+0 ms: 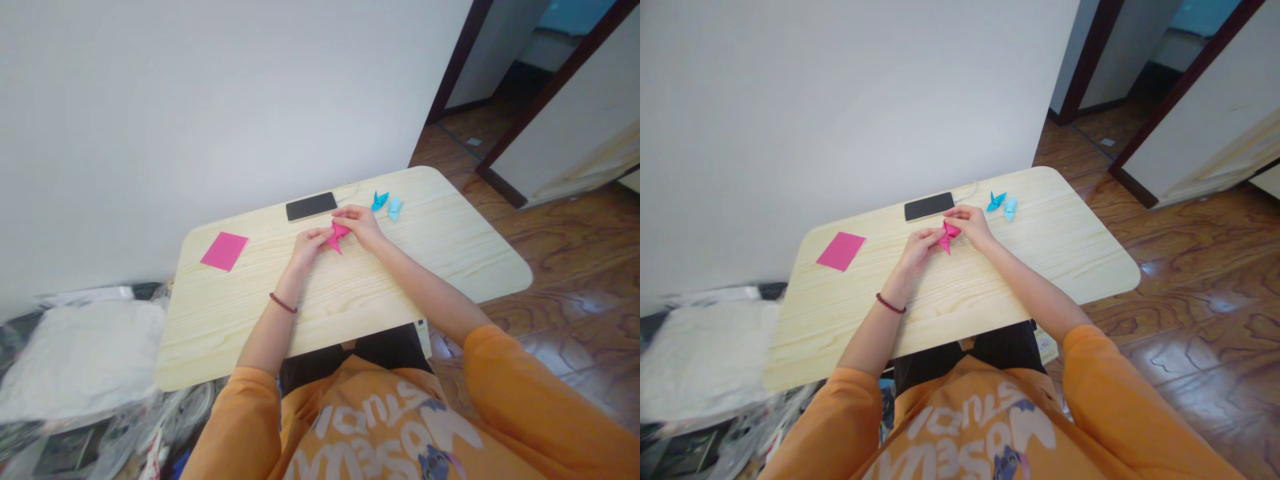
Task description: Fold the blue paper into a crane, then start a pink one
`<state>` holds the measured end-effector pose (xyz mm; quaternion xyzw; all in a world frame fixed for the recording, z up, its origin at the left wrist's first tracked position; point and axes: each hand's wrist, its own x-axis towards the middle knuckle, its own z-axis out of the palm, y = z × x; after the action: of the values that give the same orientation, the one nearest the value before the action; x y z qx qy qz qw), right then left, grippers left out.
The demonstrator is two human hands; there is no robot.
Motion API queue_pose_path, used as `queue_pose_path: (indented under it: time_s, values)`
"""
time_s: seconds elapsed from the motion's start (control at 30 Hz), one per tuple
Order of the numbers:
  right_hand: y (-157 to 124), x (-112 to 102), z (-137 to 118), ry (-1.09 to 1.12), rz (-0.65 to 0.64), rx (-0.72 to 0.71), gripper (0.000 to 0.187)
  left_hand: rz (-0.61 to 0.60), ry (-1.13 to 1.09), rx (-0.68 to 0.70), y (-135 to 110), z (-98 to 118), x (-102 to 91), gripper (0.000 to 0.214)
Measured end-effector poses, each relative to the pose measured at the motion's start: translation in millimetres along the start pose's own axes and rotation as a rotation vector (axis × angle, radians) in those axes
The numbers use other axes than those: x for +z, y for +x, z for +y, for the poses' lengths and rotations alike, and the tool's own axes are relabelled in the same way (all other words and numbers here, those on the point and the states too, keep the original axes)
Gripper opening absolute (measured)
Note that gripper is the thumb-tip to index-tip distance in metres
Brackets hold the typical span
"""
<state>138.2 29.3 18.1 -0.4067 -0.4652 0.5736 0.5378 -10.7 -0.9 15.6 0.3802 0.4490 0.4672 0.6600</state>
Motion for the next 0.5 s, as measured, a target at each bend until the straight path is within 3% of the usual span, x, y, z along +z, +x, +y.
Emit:
queue_pose_path:
  time_s: [0.5]
  values:
    - [1.7, 0.4, 2.1, 0.037, 0.023, 0.044, 0.023, 0.025, 0.015, -0.004, 1.7, -2.6, -1.4, 0.029]
